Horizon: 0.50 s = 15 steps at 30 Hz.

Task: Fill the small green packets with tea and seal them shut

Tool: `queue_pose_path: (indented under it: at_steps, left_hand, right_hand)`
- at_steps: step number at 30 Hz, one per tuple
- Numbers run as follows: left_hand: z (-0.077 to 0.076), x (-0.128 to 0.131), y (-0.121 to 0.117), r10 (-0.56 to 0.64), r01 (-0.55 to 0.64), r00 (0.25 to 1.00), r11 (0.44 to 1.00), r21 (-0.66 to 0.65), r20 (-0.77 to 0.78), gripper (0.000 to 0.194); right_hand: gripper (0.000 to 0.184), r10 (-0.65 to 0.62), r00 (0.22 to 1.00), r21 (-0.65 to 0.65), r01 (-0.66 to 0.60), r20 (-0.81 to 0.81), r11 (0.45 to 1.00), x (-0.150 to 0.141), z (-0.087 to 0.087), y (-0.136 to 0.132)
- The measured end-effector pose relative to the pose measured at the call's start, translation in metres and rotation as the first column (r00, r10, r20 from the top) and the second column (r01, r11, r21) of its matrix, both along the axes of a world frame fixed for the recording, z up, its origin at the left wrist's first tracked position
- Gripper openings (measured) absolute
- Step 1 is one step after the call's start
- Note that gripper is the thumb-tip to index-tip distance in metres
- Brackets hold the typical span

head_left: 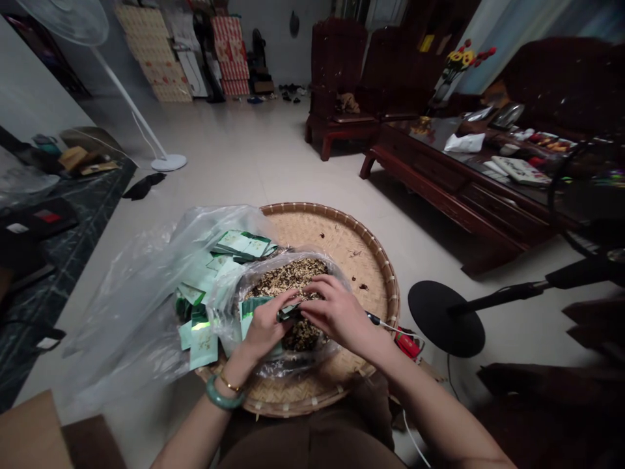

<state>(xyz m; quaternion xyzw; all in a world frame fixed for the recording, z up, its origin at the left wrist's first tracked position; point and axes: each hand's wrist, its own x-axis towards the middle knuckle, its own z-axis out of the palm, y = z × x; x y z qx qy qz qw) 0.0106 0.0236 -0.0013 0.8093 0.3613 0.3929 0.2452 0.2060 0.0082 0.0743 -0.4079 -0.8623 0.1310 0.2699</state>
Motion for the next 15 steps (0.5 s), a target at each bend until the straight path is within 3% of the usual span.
queue_pose_path:
  at_steps: [3, 6, 10, 15]
  left_hand:
    - [-0.003, 0.000, 0.001, 0.009, -0.007, 0.999, 0.999, 0.048, -0.043, 0.052]
    - [-0.005, -0.001, 0.000, 0.023, -0.020, 0.998, 0.999, 0.046, -0.059, 0.060]
    - [-0.005, -0.003, -0.002, 0.023, -0.027, 0.998, 0.997, -0.068, -0.057, 0.066]
    - [-0.003, -0.002, -0.004, 0.037, -0.038, 0.999, 0.980, -0.194, -0.009, 0.057]
  right_hand:
    - [0.009, -0.052, 0.954, -0.048, 0.069, 0.296, 0.996, -0.014, 0.009, 0.002]
    - [0.007, -0.065, 0.905, -0.081, 0.108, 0.421, 0.991, -0.027, 0.011, 0.005]
    - [0.008, -0.004, 0.925, -0.106, 0.048, 0.380, 0.993, -0.026, 0.008, 0.011]
    - [0.009, 0.038, 0.974, -0.194, 0.007, 0.225, 0.981, -0.009, 0.015, 0.013]
